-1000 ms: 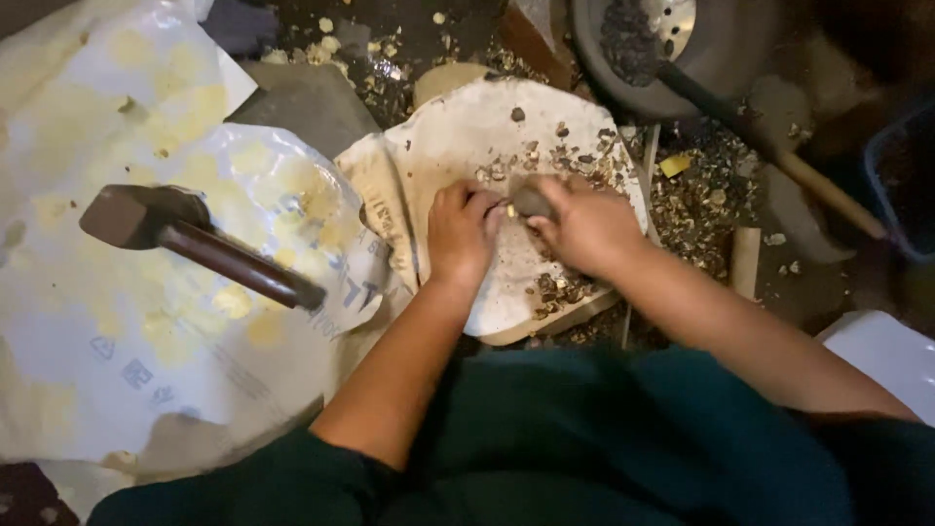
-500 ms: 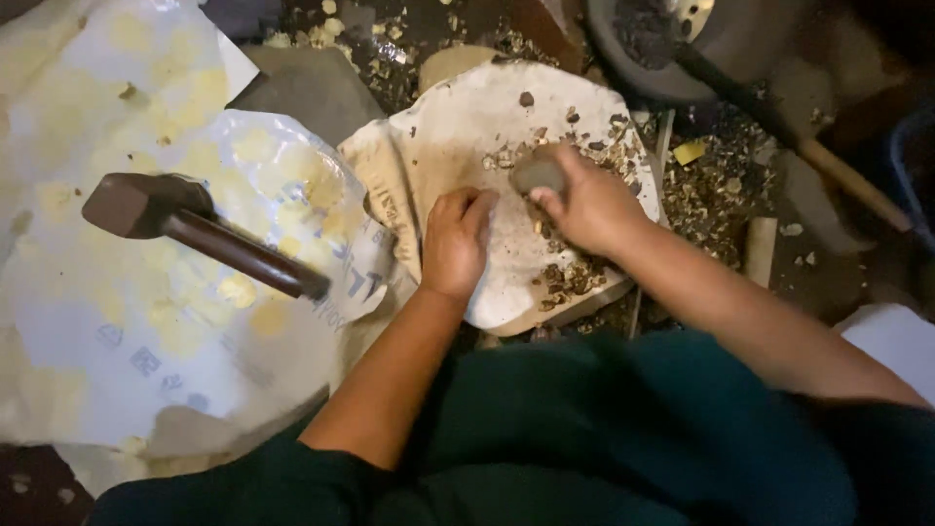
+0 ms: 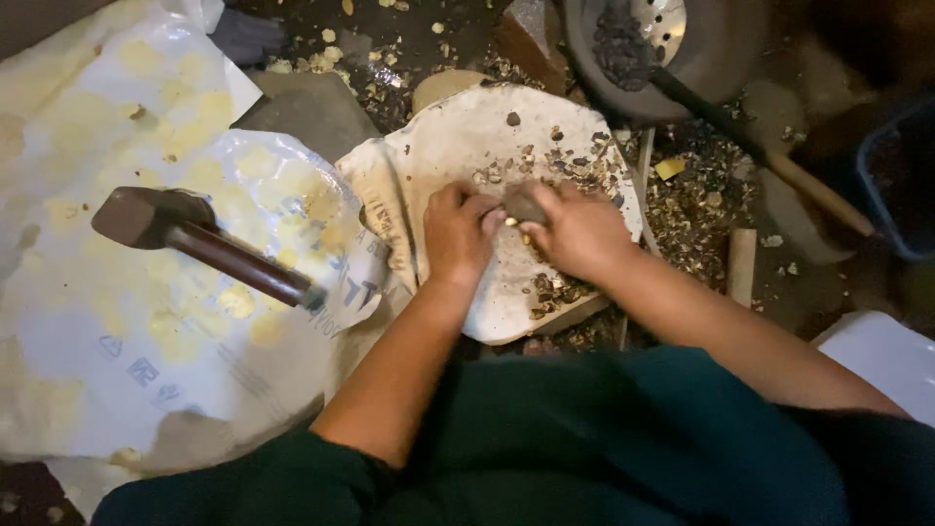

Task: Cracking nuts manually using a hammer and a stone anvil on the floor

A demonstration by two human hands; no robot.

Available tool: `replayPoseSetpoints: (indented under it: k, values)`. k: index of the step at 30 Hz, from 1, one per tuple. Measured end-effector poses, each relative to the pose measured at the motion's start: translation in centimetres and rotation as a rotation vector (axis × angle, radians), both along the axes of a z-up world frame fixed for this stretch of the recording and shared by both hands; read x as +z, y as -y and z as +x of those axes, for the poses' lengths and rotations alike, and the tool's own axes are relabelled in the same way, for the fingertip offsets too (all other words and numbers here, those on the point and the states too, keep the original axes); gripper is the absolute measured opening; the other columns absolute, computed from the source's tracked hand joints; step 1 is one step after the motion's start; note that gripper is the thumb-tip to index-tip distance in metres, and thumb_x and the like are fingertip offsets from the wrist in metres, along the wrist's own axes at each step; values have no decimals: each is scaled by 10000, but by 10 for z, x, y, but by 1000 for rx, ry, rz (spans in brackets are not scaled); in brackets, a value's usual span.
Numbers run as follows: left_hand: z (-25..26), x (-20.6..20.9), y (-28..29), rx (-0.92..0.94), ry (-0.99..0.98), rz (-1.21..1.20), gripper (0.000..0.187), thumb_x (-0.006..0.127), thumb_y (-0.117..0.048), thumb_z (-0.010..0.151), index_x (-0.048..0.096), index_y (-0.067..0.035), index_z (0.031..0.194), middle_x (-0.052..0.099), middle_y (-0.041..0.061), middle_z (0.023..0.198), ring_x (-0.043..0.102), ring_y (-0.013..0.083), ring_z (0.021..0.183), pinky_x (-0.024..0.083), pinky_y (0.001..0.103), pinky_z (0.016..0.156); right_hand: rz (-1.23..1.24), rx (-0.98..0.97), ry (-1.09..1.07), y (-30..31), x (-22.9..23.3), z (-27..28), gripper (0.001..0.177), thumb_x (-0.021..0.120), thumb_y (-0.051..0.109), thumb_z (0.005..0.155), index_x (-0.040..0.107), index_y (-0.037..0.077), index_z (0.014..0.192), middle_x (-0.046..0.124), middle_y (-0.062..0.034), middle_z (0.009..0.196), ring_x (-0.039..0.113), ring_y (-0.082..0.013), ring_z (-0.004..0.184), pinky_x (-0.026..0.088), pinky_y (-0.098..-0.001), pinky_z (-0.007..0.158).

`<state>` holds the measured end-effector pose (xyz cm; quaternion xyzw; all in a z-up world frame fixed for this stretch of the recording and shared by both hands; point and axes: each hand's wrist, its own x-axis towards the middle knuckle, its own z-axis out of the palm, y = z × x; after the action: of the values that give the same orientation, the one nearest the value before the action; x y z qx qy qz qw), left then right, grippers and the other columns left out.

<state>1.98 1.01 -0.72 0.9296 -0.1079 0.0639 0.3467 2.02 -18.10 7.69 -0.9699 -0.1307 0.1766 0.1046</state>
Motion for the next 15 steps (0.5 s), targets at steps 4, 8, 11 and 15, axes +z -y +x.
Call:
replayPoseSetpoints:
  k: [4, 8, 11, 15]
  values:
    - [0, -5, 12, 4, -27, 150, 221, 837, -355, 800, 744, -276, 985, 599, 31, 1072, 600, 307, 1036, 479, 470, 865, 108, -181, -125, 1, 22, 5, 442, 576, 358, 1025, 421, 169, 1393, 683, -333, 1096, 689, -580, 986, 517, -654, 883]
    - [-11, 13, -10, 45, 91, 246, 372, 784, -329, 890, 714, -135, 1200, 633, 163, 1171, 631, 365, 1071, 496, 504, 855, 155, -19, 3, -13, 11, 4, 457, 580, 360, 1026, 473, 214, 1445, 662, -313, 1147, 693, -545, 1012, 510, -618, 954]
    - [-17, -5, -28, 9, 123, 159, 220, 743, -213, 896, 727, -222, 1115, 642, 48, 1039, 635, 291, 987, 477, 431, 845, 171, 34, 13, -13, 1, 8, 467, 608, 351, 1003, 485, 213, 1431, 656, -317, 1169, 683, -577, 1017, 497, -658, 953]
    - [-18, 6, -28, 25, 68, 99, 333, 747, -163, 885, 695, -193, 1213, 647, 66, 1048, 643, 304, 1006, 493, 439, 869, 290, -167, -26, -1, -1, 13, 496, 625, 298, 1000, 443, 135, 1432, 654, -356, 1146, 661, -603, 1001, 503, -675, 884]
